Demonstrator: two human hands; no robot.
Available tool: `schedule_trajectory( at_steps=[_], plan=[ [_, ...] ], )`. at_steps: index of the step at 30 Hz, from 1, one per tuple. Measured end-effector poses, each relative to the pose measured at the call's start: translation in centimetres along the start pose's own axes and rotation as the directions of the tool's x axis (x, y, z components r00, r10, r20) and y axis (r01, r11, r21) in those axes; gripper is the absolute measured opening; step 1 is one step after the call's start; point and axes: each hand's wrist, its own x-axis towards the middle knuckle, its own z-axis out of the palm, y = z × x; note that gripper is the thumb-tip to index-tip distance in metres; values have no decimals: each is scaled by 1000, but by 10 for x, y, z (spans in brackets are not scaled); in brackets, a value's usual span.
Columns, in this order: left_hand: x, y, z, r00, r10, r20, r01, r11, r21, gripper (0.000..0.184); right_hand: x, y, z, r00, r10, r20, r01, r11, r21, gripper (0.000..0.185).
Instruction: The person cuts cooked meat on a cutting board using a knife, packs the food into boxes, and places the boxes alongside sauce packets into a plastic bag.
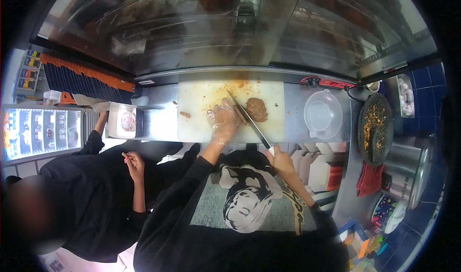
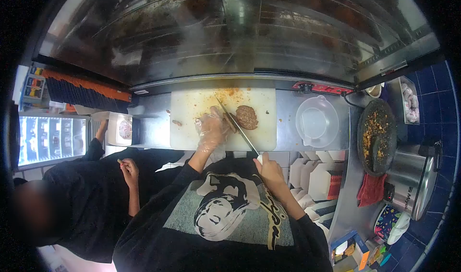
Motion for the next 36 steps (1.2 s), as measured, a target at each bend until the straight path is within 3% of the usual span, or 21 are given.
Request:
schedule_trajectory(
  at_steps=[3, 4, 5, 7, 9, 10, 11, 12, 13, 14, 15, 16, 17, 19, 23, 24, 26, 27, 29, 31, 36],
  plan=[
    [5, -16, -8, 998, 26, -49, -24, 999, 41, 52, 1, 0, -2, 1000, 7, 26, -7, 1000, -7, 39],
    [10, -25, -10, 998, -6, -65, -12, 962, -272, 47, 1, 0, -3, 1000, 4, 26, -4, 1000, -4, 39],
    [16, -34, -11, 997, -41, -70, -5, 829, -559, 43, 1, 0, -5, 1000, 2, 31, -2, 1000, 6, 40],
    [25, -41, -32, 991, -118, -60, 58, 791, -609, 38, 2, 1, -6, 999, -2, 36, 1, 1000, 15, 40],
    [42, -68, -18, 975, -127, -180, -67, 607, -792, 41, 3, 3, -5, 999, -16, 33, 15, 1000, 24, 40],
    [41, -66, -35, 975, -128, -179, -66, 607, -792, 41, 1, 5, -5, 999, -16, 34, 15, 1000, 24, 40],
    [42, -63, -53, 948, -18, -317, -153, 849, -505, 41, -2, 7, -5, 999, -47, -2, 48, 998, 39, 39],
    [43, -63, -67, 906, 133, -402, -206, 968, -143, 42, -4, 11, -6, 996, -77, -39, 79, 995, 53, 37],
    [44, -74, -64, 906, 135, -401, -208, 968, -144, 42, -8, 12, -11, 996, -75, -40, 77, 996, 53, 37],
    [42, -89, -56, 859, 433, -273, -426, 900, 89, 47, -15, 13, -19, 992, -92, -90, 98, 993, 64, 36],
    [37, -96, -51, 738, 670, -80, -629, 726, 278, 52, -20, 16, -24, 984, -110, -142, 121, 990, 74, 35],
    [24, -75, -71, 776, 608, 166, -628, 723, 288, 58, -23, 26, -25, 984, -108, -142, 119, 990, 75, 35],
    [13, -66, -71, 776, 608, 167, -628, 724, 286, 58, -26, 39, -26, 980, -85, -179, 99, 993, 68, 33],
    [-1, -54, -68, 644, 722, 254, -764, 624, 164, 63, -30, 54, -35, 975, -62, -215, 77, 995, 60, 32],
    [31, -48, -47, 484, 850, 207, -864, 428, 264, 75, -38, 74, -49, 968, 47, -246, -9, 988, 155, 24],
    [37, -36, -55, 485, 849, 211, -864, 428, 264, 75, -38, 82, -50, 967, 48, -251, -11, 989, 146, 24],
    [49, -8, -67, 354, 846, 398, -922, 387, -2, 96, -36, 85, -53, 964, 45, -262, -9, 990, 141, 25],
    [56, 0, -64, 352, 847, 399, -924, 384, 0, 96, -37, 83, -58, 965, 36, -261, 4, 988, 152, 25],
    [67, 14, -55, 209, 859, 467, -935, 316, -163, 117, -41, 82, -64, 964, 35, -265, 10, 986, 168, 26],
    [70, 20, -45, 196, 849, 491, -938, 308, -158, 118, -44, 83, -67, 955, -5, -296, 36, 994, 100, 32],
    [81, 29, -43, 188, 761, 621, -929, 344, -140, 116, -50, 96, -59, 955, 32, -294, 18, 986, 167, 33]
  ],
)
